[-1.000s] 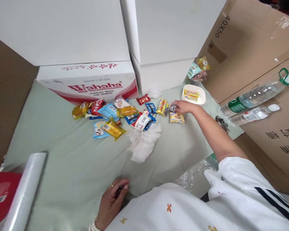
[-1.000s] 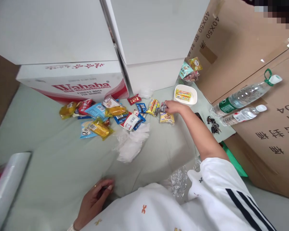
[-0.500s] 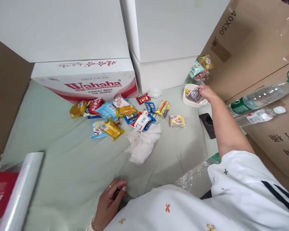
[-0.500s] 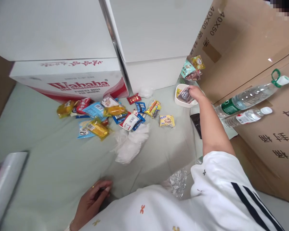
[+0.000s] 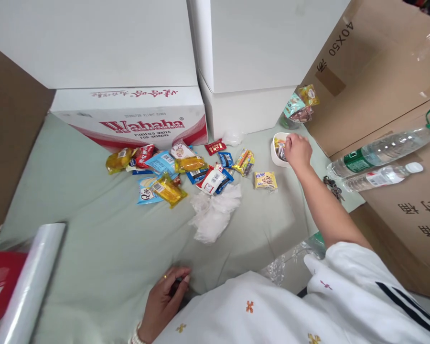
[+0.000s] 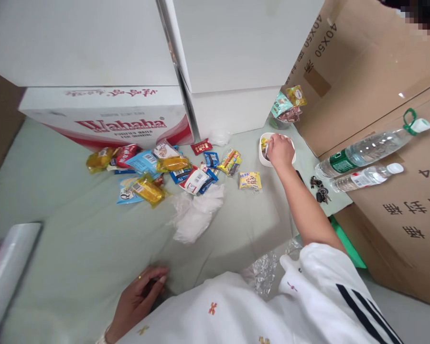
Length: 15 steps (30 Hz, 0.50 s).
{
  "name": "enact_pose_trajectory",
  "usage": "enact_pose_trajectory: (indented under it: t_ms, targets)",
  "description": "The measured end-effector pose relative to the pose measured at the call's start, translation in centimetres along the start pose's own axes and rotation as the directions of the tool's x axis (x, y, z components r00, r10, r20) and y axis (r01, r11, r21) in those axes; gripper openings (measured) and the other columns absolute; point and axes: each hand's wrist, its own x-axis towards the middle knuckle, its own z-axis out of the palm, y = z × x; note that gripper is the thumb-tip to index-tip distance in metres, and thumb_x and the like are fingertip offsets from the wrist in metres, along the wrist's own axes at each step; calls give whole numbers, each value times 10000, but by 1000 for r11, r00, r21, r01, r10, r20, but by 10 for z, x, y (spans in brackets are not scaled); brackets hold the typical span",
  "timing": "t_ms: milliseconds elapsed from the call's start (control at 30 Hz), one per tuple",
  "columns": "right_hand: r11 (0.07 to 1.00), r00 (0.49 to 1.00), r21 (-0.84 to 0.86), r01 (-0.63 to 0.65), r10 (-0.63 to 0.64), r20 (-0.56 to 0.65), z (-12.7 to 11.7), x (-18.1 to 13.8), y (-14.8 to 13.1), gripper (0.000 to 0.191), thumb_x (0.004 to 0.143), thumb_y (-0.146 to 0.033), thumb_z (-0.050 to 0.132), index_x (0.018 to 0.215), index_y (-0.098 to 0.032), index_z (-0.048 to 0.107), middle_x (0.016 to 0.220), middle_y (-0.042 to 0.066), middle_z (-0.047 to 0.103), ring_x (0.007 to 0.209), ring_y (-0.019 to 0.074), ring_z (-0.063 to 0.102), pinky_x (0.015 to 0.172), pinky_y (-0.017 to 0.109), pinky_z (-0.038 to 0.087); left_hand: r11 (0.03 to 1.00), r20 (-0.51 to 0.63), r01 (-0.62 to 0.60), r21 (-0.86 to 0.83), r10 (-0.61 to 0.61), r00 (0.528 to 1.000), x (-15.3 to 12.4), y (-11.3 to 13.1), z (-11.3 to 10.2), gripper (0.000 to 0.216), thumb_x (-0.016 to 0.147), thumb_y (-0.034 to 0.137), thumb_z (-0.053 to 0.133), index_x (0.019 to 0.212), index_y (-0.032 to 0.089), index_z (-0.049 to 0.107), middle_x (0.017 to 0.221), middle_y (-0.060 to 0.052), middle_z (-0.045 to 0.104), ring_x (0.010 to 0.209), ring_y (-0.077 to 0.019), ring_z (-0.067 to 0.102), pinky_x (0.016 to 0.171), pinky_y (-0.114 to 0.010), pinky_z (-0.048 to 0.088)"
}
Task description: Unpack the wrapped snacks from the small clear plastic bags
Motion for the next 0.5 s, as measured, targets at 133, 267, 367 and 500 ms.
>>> enact_pose_trajectory:
  t_ms: [133,267,367,500]
  targets:
    - [995,892,38,-97,70,447,5,-54,-10,607,1006,-674,358,922,-190,715,995,165,729,952,309,659,766,349,424,998,-22,-52,21,53,998,2,3,0,220,944,412,610,948,239,745,828,-13,744,668,-138,704,609,-209,586]
    - [964,857,221,-152,17,515,26,-101,-17,462,938,-641,511,851,-206,641,897,120,720,845,267,660,695,324,424,994,-47,-75,73,79,996,4,8,0,217,942,409,605,940,244,745,825,-8,748,682,-139,704,616,-202,577]
    - [830,927,516,-213,6,374,42,-124,-27,370,857,-593,621,910,-228,593,852,39,697,777,221,628,685,311,453,993,-57,-78,88,84,995,5,10,0,226,939,418,603,936,244,746,808,-6,742,670,-138,699,609,-201,572]
    - [433,920,839,-329,-53,388,47,-133,-31,430,737,-596,748,899,-239,571,847,2,695,803,206,646,733,328,531,996,-46,-62,68,65,997,4,11,0,242,937,427,598,930,236,746,804,-9,743,641,-137,696,590,-204,573]
